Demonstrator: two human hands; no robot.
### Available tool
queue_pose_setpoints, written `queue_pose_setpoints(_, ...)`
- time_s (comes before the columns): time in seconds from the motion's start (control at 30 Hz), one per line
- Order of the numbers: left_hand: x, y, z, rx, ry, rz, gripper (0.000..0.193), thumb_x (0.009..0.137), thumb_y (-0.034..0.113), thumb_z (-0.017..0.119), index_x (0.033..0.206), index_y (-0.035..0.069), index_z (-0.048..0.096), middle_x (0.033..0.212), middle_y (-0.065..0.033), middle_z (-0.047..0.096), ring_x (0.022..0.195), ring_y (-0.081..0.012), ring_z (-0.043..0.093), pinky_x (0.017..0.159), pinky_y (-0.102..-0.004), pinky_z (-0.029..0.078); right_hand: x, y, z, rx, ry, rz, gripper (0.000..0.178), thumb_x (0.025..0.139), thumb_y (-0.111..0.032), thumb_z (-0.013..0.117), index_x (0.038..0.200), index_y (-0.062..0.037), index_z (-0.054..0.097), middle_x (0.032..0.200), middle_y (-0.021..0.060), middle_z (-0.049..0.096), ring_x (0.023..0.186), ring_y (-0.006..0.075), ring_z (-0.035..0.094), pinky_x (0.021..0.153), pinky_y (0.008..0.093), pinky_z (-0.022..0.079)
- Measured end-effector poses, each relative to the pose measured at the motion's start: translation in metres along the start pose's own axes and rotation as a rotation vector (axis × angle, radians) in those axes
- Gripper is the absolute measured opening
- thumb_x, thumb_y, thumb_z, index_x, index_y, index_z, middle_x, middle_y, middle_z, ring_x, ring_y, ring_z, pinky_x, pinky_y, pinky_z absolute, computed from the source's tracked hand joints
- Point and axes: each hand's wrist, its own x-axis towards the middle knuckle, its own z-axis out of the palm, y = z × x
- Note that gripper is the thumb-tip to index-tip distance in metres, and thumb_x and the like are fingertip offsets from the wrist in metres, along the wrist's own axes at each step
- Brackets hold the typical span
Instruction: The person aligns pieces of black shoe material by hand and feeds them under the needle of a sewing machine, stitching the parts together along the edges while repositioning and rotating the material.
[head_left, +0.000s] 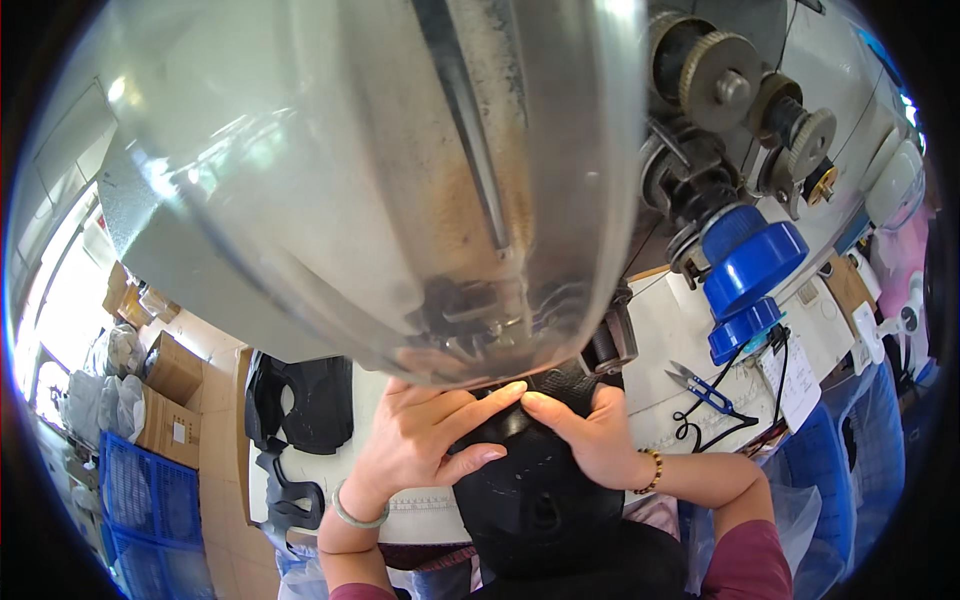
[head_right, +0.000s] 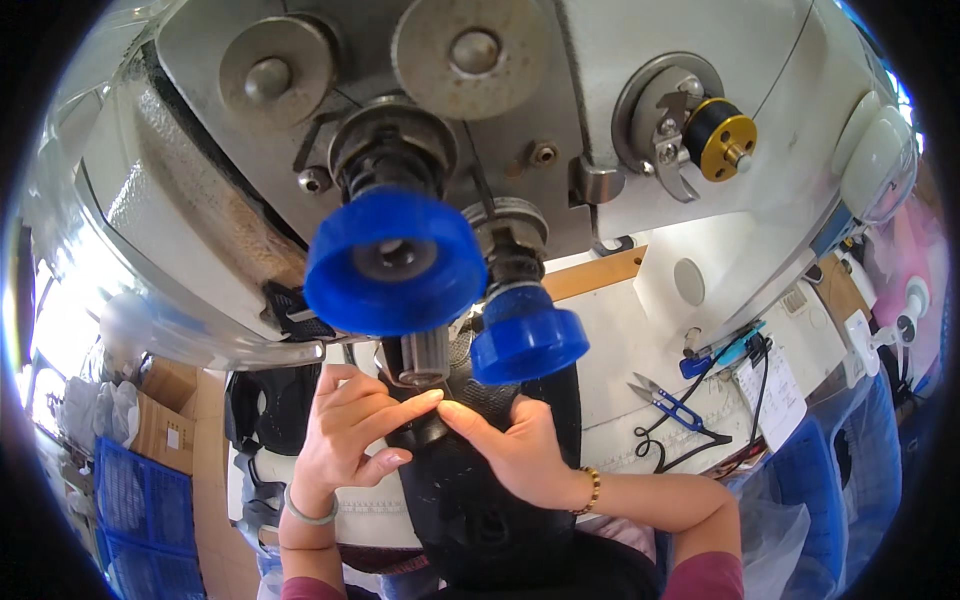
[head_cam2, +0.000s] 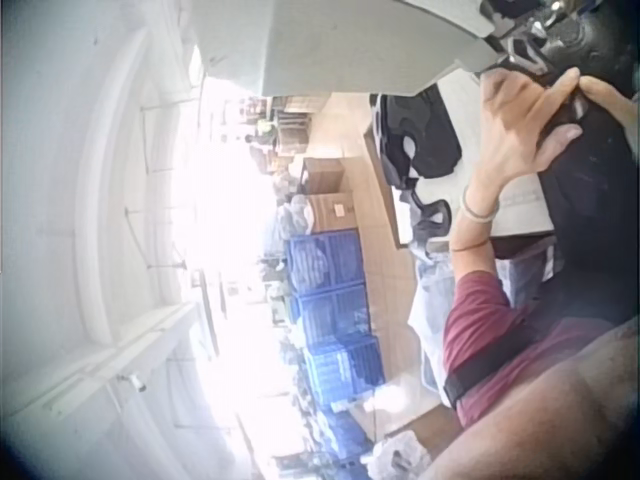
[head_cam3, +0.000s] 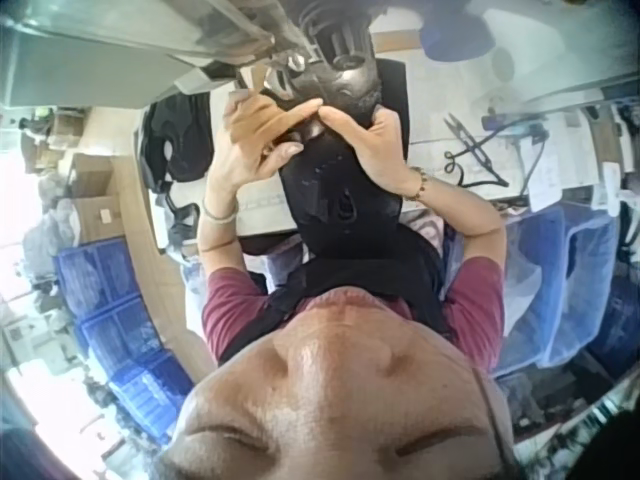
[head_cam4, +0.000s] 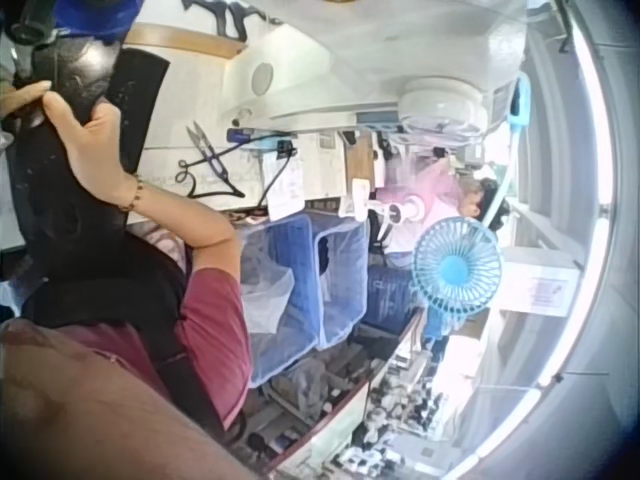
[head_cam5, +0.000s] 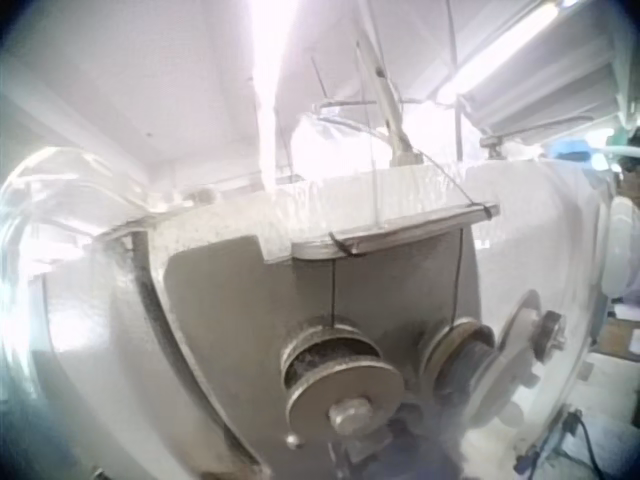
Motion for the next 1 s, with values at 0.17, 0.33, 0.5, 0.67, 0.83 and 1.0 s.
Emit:
queue_pose_setpoints(0.17,-0.001,-0.002,-0.008,0.202,-0.049,-0.033,0.051,0.079,0.06,0.05,0.1,0.019,0.071,0.065,0.001,0.053,0.068,-0.0161,0.051,0.084,-0.0387,0.036,0.004,0.017,0.01,0.013,0.027,-0.106,0.015,0.087,-0.01,0.063,0.095,0.0028,0.065,0.085,0.0003,0.064,0.074,0.0025,0.055,0.062,0.0173,0.045)
queue_pose_setpoints(0.33,0.001,-0.004,-0.01,0.289,-0.005,0.014,0.048,0.07,0.05,0.066,0.11,0.025,0.067,0.066,0.0059,0.046,0.068,-0.0115,0.048,0.07,-0.032,0.032,0.009,0.021,0.015,0.027,0.04,-0.194,0.015,0.087,-0.008,0.063,0.094,0.0038,0.065,0.083,0.0011,0.065,0.072,0.0021,0.055,0.062,0.0174,0.045)
queue_pose_setpoints(0.5,0.001,-0.005,-0.006,0.322,0.038,-0.023,0.041,0.074,0.052,0.06,0.096,0.019,0.071,0.073,0.0002,0.053,0.077,-0.0184,0.051,0.078,-0.0378,0.032,0.013,0.016,0.022,0.069,0.072,-0.213,0.014,0.086,-0.008,0.063,0.094,0.004,0.066,0.082,0.0016,0.065,0.07,0.0028,0.056,0.06,0.0178,0.046)
queue_pose_setpoints(0.67,0.003,-0.002,-0.005,0.327,0.088,-0.039,0.034,0.074,0.042,0.065,0.098,0.018,0.071,0.082,-0.0025,0.054,0.081,-0.0205,0.052,0.079,-0.0375,0.034,0.015,0.015,0.025,0.067,0.086,-0.241,0.014,0.086,-0.007,0.064,0.093,0.0038,0.066,0.08,0.0012,0.065,0.068,0.0026,0.056,0.058,0.0176,0.045)
queue_pose_setpoints(0.83,0.001,-0.004,-0.003,0.292,0.15,-0.002,0.031,0.076,0.027,0.069,0.105,0.018,0.068,0.096,0.0006,0.055,0.079,-0.0168,0.051,0.075,-0.0336,0.038,0.016,0.017,0.026,-0.096,0.176,-0.271,0.014,0.085,-0.009,0.066,0.093,0.0028,0.066,0.079,-0.0005,0.065,0.067,0.0012,0.054,0.056,0.0174,0.044)
queue_pose_setpoints(1.0,0.002,-0.003,-0.001,0.161,0.141,-0.008,0.031,0.072,0.012,0.07,0.103,0.011,0.067,0.102,-0.0026,0.059,0.085,-0.0194,0.057,0.074,-0.0314,0.046,0.016,0.019,0.025,0.011,0.182,-0.211,0.013,0.085,-0.01,0.066,0.092,0.0014,0.066,0.079,-0.001,0.065,0.067,0.0012,0.054,0.057,0.0171,0.044)
